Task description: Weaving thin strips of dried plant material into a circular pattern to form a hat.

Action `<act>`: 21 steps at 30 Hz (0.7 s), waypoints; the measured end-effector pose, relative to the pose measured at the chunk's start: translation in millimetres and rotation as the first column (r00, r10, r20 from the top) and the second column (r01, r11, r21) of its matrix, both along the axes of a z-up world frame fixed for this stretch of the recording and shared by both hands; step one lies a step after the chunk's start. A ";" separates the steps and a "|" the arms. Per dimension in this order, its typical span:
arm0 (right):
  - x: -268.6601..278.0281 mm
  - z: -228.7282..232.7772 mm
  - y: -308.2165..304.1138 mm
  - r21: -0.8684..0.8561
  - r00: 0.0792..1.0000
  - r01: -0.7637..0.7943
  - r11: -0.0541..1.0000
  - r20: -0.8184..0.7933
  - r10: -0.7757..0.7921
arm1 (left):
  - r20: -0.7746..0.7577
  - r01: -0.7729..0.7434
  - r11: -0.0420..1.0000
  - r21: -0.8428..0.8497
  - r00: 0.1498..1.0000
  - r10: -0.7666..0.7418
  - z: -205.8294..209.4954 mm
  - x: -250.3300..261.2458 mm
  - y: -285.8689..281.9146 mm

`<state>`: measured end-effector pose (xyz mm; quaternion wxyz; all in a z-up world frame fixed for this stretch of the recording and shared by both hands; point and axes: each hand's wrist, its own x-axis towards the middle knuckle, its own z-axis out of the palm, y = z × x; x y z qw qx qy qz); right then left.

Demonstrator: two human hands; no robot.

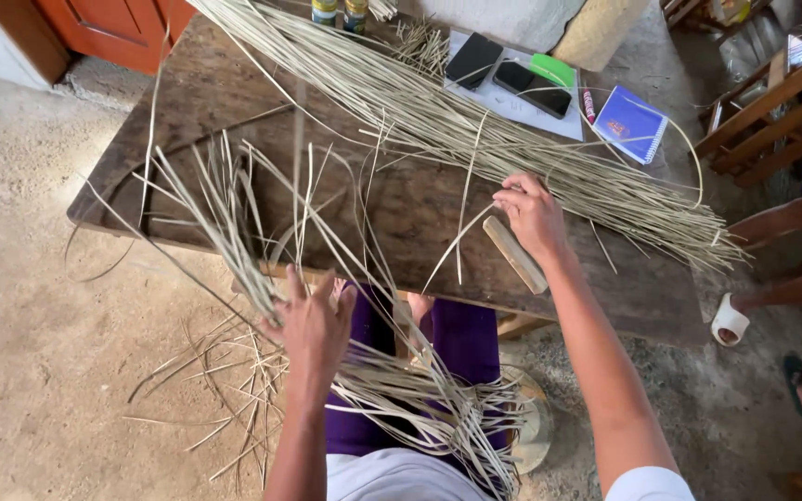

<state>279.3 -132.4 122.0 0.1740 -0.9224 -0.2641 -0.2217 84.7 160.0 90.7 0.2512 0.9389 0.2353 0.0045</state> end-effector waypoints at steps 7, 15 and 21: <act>-52.0 45.0 -12.5 -0.192 0.884 0.070 0.979 0.467 0.028 | 0.393 -0.210 0.972 0.106 0.907 0.153 84.2 -41.0 -26.0; -120.0 52.4 -70.9 0.007 0.791 0.291 0.957 0.561 -0.245 | 0.609 0.717 0.663 -0.217 0.630 -0.482 63.7 -13.1 -141.5; -192.5 95.2 -116.7 0.172 0.721 0.371 0.912 0.566 -0.400 | 0.701 0.574 0.812 -0.106 0.622 -0.349 53.5 -14.6 -163.3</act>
